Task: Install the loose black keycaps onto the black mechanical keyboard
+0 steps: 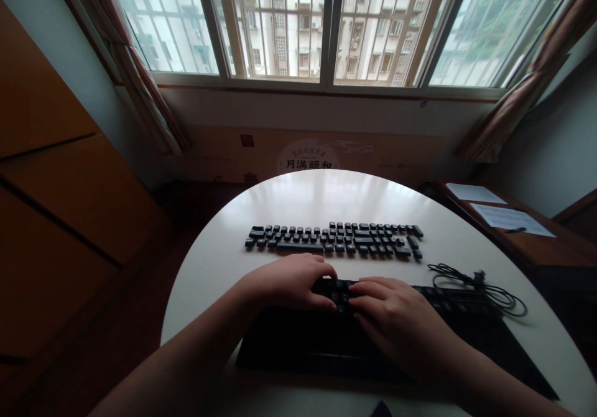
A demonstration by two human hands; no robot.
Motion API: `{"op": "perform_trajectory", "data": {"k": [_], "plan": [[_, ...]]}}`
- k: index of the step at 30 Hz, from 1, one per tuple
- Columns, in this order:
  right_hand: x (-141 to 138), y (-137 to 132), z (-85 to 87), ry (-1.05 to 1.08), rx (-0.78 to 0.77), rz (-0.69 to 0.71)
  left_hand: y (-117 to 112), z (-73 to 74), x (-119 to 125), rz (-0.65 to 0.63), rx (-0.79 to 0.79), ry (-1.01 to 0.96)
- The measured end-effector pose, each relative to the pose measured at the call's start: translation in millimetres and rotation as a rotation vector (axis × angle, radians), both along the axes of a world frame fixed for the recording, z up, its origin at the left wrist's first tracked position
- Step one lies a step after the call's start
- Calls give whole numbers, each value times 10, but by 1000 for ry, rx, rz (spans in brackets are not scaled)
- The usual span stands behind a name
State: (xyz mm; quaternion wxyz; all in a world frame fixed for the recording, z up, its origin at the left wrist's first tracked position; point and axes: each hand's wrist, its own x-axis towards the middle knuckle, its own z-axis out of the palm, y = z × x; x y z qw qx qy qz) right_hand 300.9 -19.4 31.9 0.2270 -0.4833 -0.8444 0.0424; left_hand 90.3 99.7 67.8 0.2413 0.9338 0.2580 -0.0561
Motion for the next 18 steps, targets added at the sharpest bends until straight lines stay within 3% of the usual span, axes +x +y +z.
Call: {"op": "perform_trajectory", "data": {"k": [18], "plan": [[-32,-6,38,-2,-38,-4,22,-11,-15,22,-22,8]]}}
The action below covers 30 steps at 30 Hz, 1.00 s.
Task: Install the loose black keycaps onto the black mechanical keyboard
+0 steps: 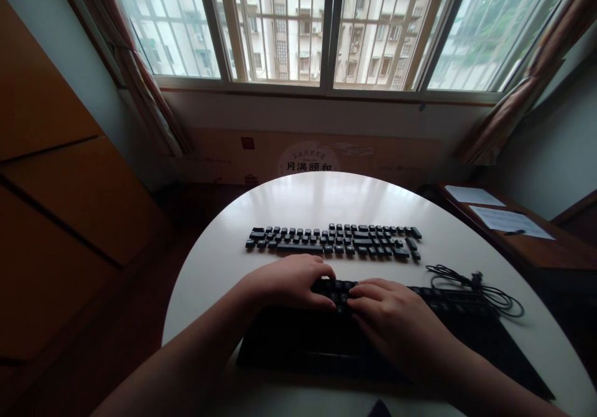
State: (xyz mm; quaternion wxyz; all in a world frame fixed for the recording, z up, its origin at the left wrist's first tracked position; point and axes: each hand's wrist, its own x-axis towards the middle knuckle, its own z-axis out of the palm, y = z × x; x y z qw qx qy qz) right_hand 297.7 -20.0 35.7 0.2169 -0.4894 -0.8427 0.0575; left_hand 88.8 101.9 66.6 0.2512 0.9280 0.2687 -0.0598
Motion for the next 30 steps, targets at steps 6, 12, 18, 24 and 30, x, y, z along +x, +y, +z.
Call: {"op": "perform_trajectory", "data": {"k": [6,12,18,24,30], "plan": [[3,10,13,-5,-29,7,-1,10,7,-1,-7,2],[12,11,14,-8,-34,12,-3,9,16,10,-3,15],[10,20,3,1,-27,12,0,4,12,3,4,8],[19,13,-21,0,-26,6,3,-7,14,0,15,8],[22,16,-16,11,-42,5,10,-11,9,9,1,6]]}}
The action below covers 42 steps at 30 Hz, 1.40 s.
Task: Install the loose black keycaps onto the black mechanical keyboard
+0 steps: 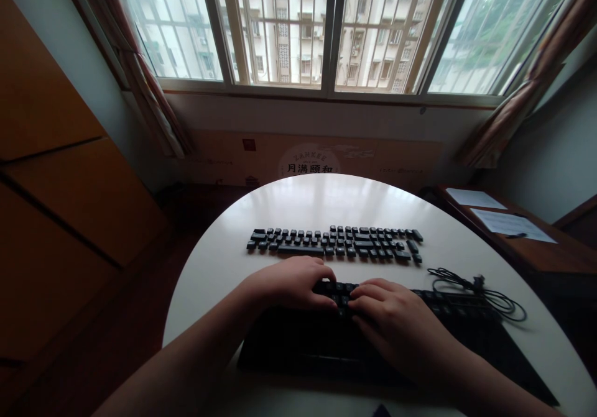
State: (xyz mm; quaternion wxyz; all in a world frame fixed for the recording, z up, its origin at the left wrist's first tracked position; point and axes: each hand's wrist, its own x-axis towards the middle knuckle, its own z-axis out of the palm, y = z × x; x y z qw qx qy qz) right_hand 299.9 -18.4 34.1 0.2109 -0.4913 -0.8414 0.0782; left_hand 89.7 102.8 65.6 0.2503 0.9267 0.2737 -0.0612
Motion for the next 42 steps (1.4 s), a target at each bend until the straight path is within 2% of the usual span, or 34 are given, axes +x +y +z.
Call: {"op": "perform_trajectory", "data": {"k": [11,21,42], "plan": [[-11,7,31,-2,-25,5,-10,9,5,6,9,3],[8,9,-18,11,-5,6,-27,42,11,19,2,19],[22,20,-78,36,56,2,-11,-8,3,13,23,7]]}}
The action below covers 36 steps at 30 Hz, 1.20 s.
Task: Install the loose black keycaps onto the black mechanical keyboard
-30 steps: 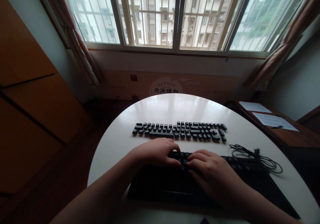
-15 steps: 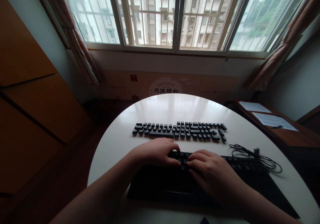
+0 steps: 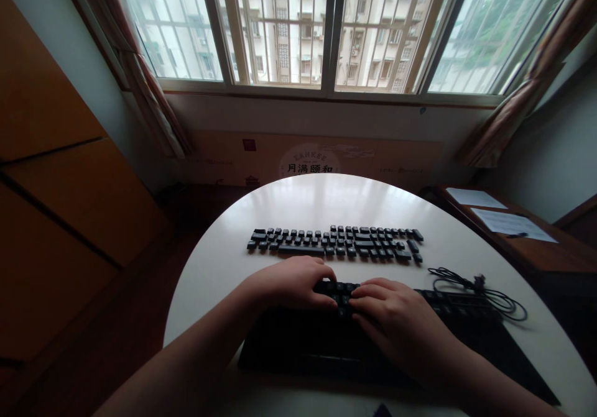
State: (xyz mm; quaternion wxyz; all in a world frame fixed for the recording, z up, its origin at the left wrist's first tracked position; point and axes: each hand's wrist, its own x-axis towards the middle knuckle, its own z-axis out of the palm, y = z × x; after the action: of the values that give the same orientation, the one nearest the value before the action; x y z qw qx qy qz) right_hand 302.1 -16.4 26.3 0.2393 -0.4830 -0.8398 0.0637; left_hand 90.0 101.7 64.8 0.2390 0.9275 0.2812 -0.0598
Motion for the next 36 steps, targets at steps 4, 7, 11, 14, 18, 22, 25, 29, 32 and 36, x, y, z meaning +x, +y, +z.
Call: {"op": "perform_trajectory", "data": {"k": [4,7,11,14,18,22,25,29,32,36], "plan": [[-6,1,18,8,-4,5,-5,14,-2,-1,-7,0],[-14,0,22,16,-3,15,-5,22,-3,-2,-10,0],[-27,-2,23,24,6,21,3,15,-2,-6,-10,2],[-31,4,27,14,5,18,6,10,0,-5,-12,0],[-31,7,24,3,-1,20,5,10,-1,-12,-14,-1],[-21,-2,19,27,10,21,4,8,-6,-7,-9,-5],[-18,3,18,35,16,48,2,11,-7,-4,-9,-7],[-26,16,20,31,18,76,0,13,-3,-3,-17,-4],[-15,21,26,52,19,70,2,10,-1,-2,-14,-2],[68,45,40,106,22,45,0,20,-2,2,-20,12]]}}
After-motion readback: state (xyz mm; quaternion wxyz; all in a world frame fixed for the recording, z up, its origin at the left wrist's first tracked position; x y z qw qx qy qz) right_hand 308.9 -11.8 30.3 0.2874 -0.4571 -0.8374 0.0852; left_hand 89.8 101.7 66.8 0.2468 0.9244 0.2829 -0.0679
